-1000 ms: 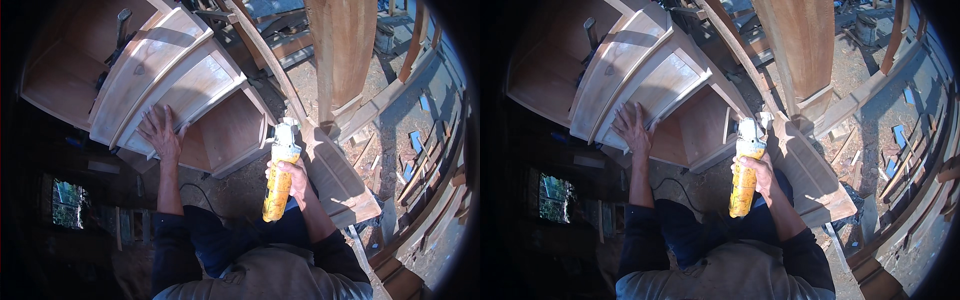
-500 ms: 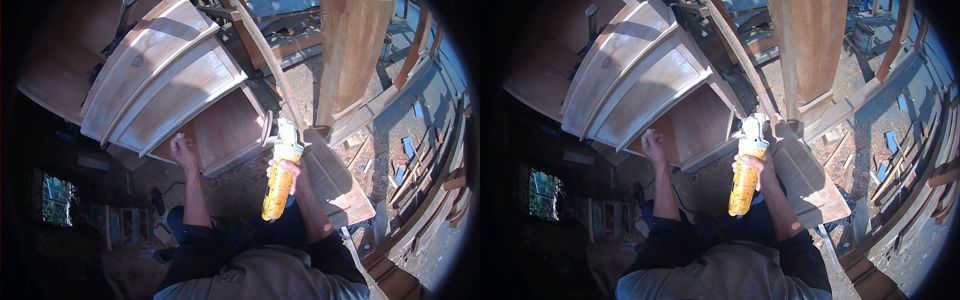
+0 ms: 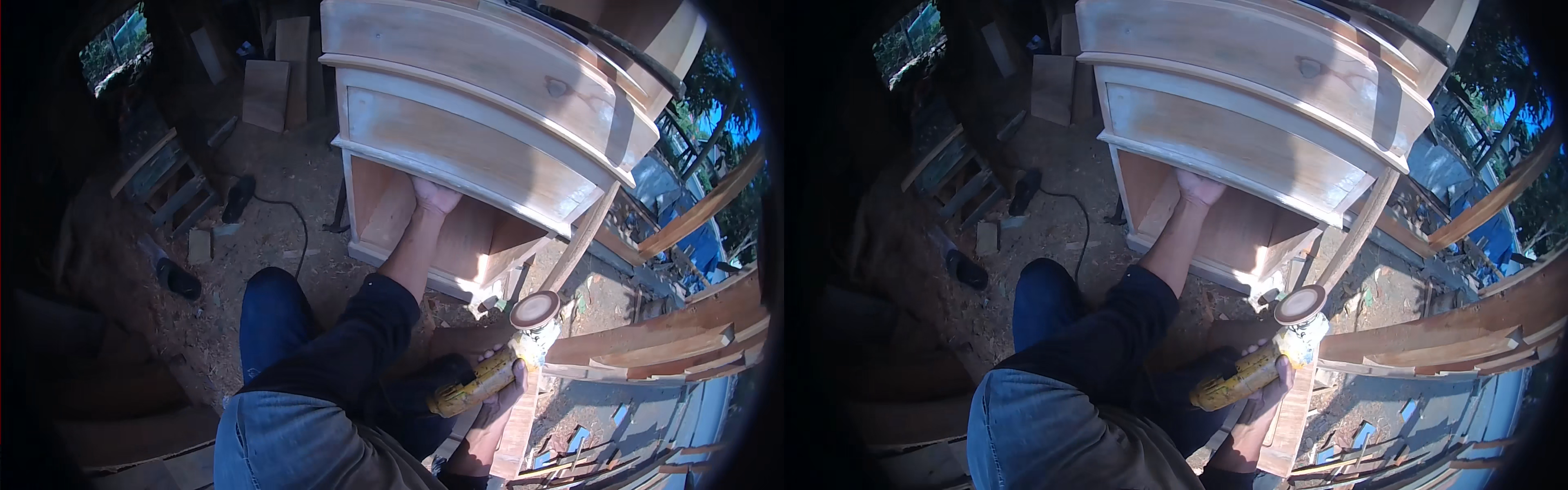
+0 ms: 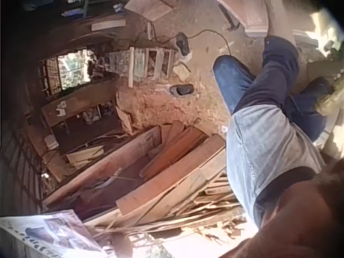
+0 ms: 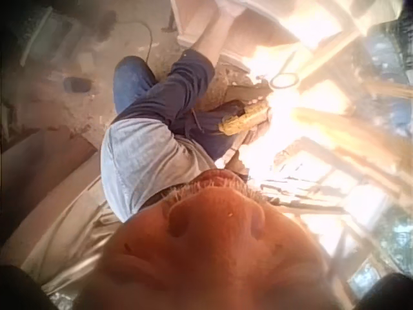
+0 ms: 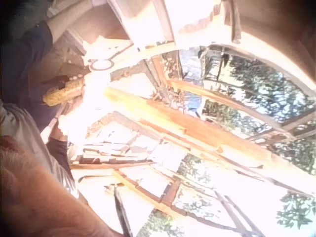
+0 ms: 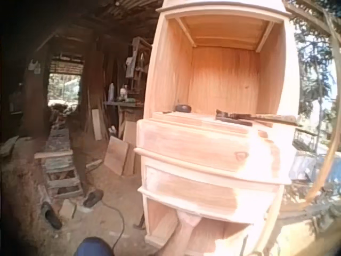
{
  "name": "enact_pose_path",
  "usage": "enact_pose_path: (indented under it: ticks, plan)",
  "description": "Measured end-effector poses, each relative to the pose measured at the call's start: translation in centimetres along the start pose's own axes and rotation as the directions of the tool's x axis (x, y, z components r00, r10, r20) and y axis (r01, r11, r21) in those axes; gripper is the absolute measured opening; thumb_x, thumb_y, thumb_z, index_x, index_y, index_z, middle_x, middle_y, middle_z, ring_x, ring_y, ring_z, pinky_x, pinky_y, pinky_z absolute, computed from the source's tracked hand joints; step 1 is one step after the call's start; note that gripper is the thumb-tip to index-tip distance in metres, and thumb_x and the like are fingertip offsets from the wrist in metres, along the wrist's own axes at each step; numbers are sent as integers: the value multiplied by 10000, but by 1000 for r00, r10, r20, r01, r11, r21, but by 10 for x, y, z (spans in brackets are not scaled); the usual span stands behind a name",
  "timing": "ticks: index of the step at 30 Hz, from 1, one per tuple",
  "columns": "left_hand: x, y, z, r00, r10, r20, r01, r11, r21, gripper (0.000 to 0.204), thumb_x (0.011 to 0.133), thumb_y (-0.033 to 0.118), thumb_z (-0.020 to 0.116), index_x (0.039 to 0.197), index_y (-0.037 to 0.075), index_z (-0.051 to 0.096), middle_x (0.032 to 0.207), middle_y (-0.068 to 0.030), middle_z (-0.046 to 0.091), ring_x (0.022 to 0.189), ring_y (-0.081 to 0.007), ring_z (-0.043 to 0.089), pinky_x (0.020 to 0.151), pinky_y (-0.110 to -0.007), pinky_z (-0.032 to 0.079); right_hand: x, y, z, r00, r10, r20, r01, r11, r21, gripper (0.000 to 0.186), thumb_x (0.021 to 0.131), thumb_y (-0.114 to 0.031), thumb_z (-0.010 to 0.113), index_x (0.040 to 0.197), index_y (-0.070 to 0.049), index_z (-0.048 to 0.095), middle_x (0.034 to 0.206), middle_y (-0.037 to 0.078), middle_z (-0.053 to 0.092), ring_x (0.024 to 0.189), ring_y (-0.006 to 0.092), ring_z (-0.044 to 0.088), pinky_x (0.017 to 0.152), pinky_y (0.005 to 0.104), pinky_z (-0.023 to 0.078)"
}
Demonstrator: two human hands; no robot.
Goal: The person sands the surfaces of a wooden cabinet and its drawer using a power sander, then uses a power drill to install hardware inside the cabinet.
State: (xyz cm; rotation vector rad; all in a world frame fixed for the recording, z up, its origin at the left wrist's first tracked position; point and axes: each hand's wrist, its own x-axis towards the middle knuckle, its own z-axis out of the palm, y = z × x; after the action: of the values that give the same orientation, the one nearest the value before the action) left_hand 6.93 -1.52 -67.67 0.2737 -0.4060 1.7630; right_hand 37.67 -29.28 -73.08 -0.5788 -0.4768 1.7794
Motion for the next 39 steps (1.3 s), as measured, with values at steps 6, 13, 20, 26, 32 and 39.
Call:
enact_pose_path:
  ticks: [6,13,20,26,32,39]
  plan:
    - [-7,1,20,999,39,14,-38,997,-73,756,918,688,435,1390,99,489,1391,-101,534,1278,-298,497,1079,-499,405,12,-2,19,975,52,216,-67,996,63,578,920,-331,631,1318,63,488,1176,235,625,1034,368,641,897,508,554]
    - [-5,8,16,996,80,28,-74,983,-166,770,909,698,449,1389,98,487,1399,-90,526,1290,-262,483,1082,-468,397,18,-1,42,999,25,39,-21,995,-101,574,850,-277,740,1300,4,522,1083,201,655,961,333,677,848,469,580]
    - [0,-7,9,995,-76,65,86,980,-177,768,904,689,450,1409,110,472,1439,-75,493,1313,-259,452,1094,-463,371,0,0,50,996,-78,-54,69,986,-154,544,838,-242,741,1276,8,538,1038,194,668,907,331,691,800,454,598]
    - [9,26,-13,949,-34,-313,24,999,-34,612,960,570,450,1361,113,519,1288,-68,595,1222,-268,541,1028,-475,449,15,-9,102,973,-231,5,226,947,-227,508,798,-175,752,1225,23,560,960,187,684,800,323,710,705,430,621]
    - [-77,-3,65,699,255,-668,28,924,382,877,967,706,246,1510,17,251,1528,-173,326,1386,-311,374,1134,-485,340,4,-65,86,954,-295,-48,274,929,-249,473,774,-128,752,1184,21,569,945,193,681,771,309,713,692,423,622]
    - [-85,-4,137,797,49,-602,132,959,252,970,940,738,296,1537,-11,148,1599,-199,186,1474,-330,228,1193,-512,233,6,-105,79,947,-318,51,318,896,-310,447,812,-141,720,1194,27,561,963,207,693,796,301,721,696,415,627]
